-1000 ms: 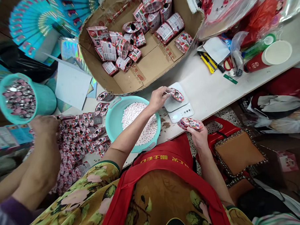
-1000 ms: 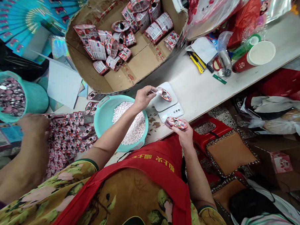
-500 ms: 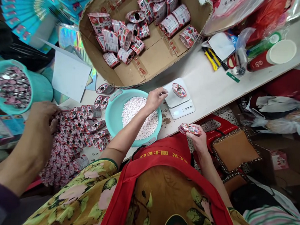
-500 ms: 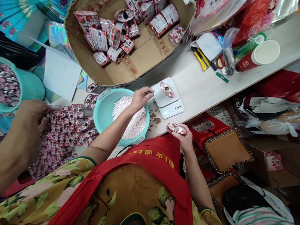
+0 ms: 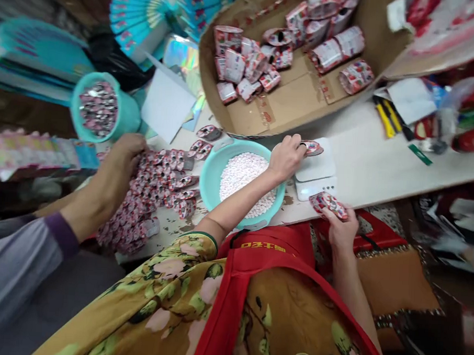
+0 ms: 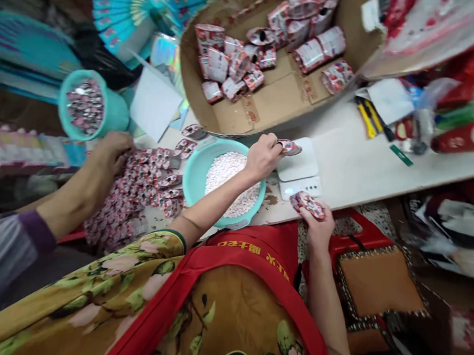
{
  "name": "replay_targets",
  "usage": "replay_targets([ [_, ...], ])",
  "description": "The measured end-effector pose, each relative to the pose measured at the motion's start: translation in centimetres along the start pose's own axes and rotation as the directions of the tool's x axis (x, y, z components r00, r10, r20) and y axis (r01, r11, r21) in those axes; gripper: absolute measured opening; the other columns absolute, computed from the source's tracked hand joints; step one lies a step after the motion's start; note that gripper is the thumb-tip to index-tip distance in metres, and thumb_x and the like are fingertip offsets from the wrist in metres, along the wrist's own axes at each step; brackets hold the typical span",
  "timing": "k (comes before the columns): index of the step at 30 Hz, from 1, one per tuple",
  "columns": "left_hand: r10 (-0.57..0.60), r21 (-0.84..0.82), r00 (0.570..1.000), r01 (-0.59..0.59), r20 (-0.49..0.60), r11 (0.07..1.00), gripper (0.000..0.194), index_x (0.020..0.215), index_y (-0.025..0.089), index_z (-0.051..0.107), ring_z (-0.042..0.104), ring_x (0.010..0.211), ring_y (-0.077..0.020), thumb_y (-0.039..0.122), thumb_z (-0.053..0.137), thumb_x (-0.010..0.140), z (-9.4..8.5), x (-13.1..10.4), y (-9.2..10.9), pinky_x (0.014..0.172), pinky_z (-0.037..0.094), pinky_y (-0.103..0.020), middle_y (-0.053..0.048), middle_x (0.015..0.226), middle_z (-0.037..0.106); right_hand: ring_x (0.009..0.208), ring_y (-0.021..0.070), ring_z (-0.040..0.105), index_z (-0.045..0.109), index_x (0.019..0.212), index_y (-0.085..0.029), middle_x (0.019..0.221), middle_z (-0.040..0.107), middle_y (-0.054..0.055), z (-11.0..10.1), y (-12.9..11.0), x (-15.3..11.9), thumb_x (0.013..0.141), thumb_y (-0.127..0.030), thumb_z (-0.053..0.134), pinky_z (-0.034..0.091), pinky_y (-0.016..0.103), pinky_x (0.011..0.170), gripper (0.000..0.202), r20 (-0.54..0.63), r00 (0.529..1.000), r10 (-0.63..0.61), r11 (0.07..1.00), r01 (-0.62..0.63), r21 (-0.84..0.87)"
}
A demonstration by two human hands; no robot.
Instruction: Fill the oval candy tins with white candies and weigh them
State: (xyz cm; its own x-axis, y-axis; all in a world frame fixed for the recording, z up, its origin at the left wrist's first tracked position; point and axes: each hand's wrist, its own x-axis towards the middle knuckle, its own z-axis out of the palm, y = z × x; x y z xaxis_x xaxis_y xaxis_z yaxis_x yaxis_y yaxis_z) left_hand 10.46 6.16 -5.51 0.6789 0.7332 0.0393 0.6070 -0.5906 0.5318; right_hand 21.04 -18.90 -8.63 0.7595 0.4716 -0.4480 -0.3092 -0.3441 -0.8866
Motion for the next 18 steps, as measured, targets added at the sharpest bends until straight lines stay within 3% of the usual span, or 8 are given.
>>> replay_targets([
  [2, -0.143, 0.085, 0.979, 0.156, -0.144, 0.984, 0.020, 0.091, 0.017, 0.065, 0.057, 0.095, -0.0233, 0.034, 0.056, 0.098, -4.7, -3.3, -1.9, 0.077, 0.043, -0.033, -0.013, 0.099, 0.062, 0.087, 0.0189, 0.067, 0.068, 0.101, -0.017, 0.094, 0.070, 0.001, 2.3, -1.0, 2.5, 0.051, -0.033, 0.091, 0.055, 0.040, 0.092, 0.058, -0.027, 0.993, -0.111, 0.992, 0.109, -0.064],
  [4, -0.318, 0.161, 0.908, 0.368, -0.273, 0.916, 0.022, 0.096, 0.018, 0.066, 0.058, 0.090, -0.0217, 0.037, 0.055, 0.098, -9.6, -7.3, -4.1, 0.073, 0.043, -0.032, -0.012, 0.098, 0.064, 0.086, 0.0185, 0.066, 0.067, 0.099, -0.016, 0.090, 0.068, 0.000, 5.2, -2.2, 5.1, 0.048, -0.034, 0.092, 0.055, 0.041, 0.092, 0.060, -0.027, 0.976, -0.215, 0.973, 0.211, -0.095],
  [6, -0.505, 0.250, 0.784, 0.603, -0.362, 0.757, 0.026, 0.099, 0.017, 0.068, 0.060, 0.087, -0.0223, 0.037, 0.051, 0.099, -13.6, -11.2, -6.7, 0.072, 0.044, -0.033, -0.014, 0.102, 0.066, 0.086, 0.0186, 0.065, 0.066, 0.098, -0.016, 0.091, 0.068, 0.001, 8.0, -3.2, 7.4, 0.048, -0.036, 0.092, 0.055, 0.042, 0.092, 0.060, -0.011, 0.955, -0.297, 0.950, 0.294, -0.107],
  [8, -0.663, 0.339, 0.636, 0.771, -0.395, 0.538, 0.029, 0.101, 0.015, 0.070, 0.063, 0.089, -0.0256, 0.035, 0.049, 0.098, -16.0, -14.2, -9.7, 0.074, 0.046, -0.036, -0.017, 0.108, 0.068, 0.088, 0.0191, 0.064, 0.066, 0.098, -0.016, 0.094, 0.068, 0.002, 10.2, -3.7, 9.4, 0.049, -0.038, 0.091, 0.055, 0.043, 0.093, 0.060, 0.025, 0.938, -0.346, 0.928, 0.346, -0.137],
  [11, -0.819, 0.420, 0.467, 0.851, -0.333, 0.315, 0.031, 0.102, 0.013, 0.074, 0.067, 0.097, -0.0327, 0.033, 0.053, 0.092, -16.4, -16.6, -14.4, 0.080, 0.048, -0.039, -0.021, 0.111, 0.071, 0.091, 0.0195, 0.064, 0.064, 0.098, -0.017, 0.096, 0.067, 0.002, 11.9, -3.4, 11.4, 0.051, -0.042, 0.090, 0.055, 0.045, 0.096, 0.060, 0.087, 0.929, -0.359, 0.904, 0.370, -0.214],
  [13, -0.875, 0.435, 0.413, 0.856, -0.253, 0.278, 0.033, 0.102, 0.012, 0.076, 0.067, 0.101, -0.0350, 0.033, 0.055, 0.089, -15.2, -17.1, -17.1, 0.081, 0.049, -0.040, -0.023, 0.109, 0.073, 0.099, 0.0212, 0.063, 0.062, 0.105, -0.018, 0.105, 0.067, 0.003, 11.8, -3.0, 11.9, 0.053, -0.042, 0.090, 0.053, 0.047, 0.099, 0.063, 0.130, 0.916, -0.379, 0.878, 0.400, -0.264],
  [15, -0.893, 0.434, 0.412, 0.848, -0.180, 0.303, 0.035, 0.103, 0.011, 0.077, 0.068, 0.103, -0.0345, 0.034, 0.054, 0.089, -13.8, -17.1, -19.3, 0.082, 0.049, -0.038, -0.024, 0.108, 0.074, 0.113, 0.0242, 0.060, 0.060, 0.117, -0.019, 0.121, 0.063, 0.007, 11.0, -2.6, 11.7, 0.057, -0.040, 0.088, 0.052, 0.048, 0.102, 0.070, 0.155, 0.895, -0.419, 0.842, 0.447, -0.303],
  [18, -0.890, 0.422, 0.446, 0.827, -0.094, 0.370, 0.036, 0.107, 0.010, 0.076, 0.068, 0.103, -0.0313, 0.033, 0.054, 0.091, -12.6, -17.2, -21.3, 0.084, 0.048, -0.035, -0.022, 0.109, 0.075, 0.124, 0.0268, 0.056, 0.055, 0.129, -0.021, 0.133, 0.056, 0.011, 8.8, -2.5, 10.3, 0.067, -0.041, 0.082, 0.052, 0.048, 0.101, 0.070, 0.133, 0.881, -0.455, 0.802, 0.470, -0.367],
])
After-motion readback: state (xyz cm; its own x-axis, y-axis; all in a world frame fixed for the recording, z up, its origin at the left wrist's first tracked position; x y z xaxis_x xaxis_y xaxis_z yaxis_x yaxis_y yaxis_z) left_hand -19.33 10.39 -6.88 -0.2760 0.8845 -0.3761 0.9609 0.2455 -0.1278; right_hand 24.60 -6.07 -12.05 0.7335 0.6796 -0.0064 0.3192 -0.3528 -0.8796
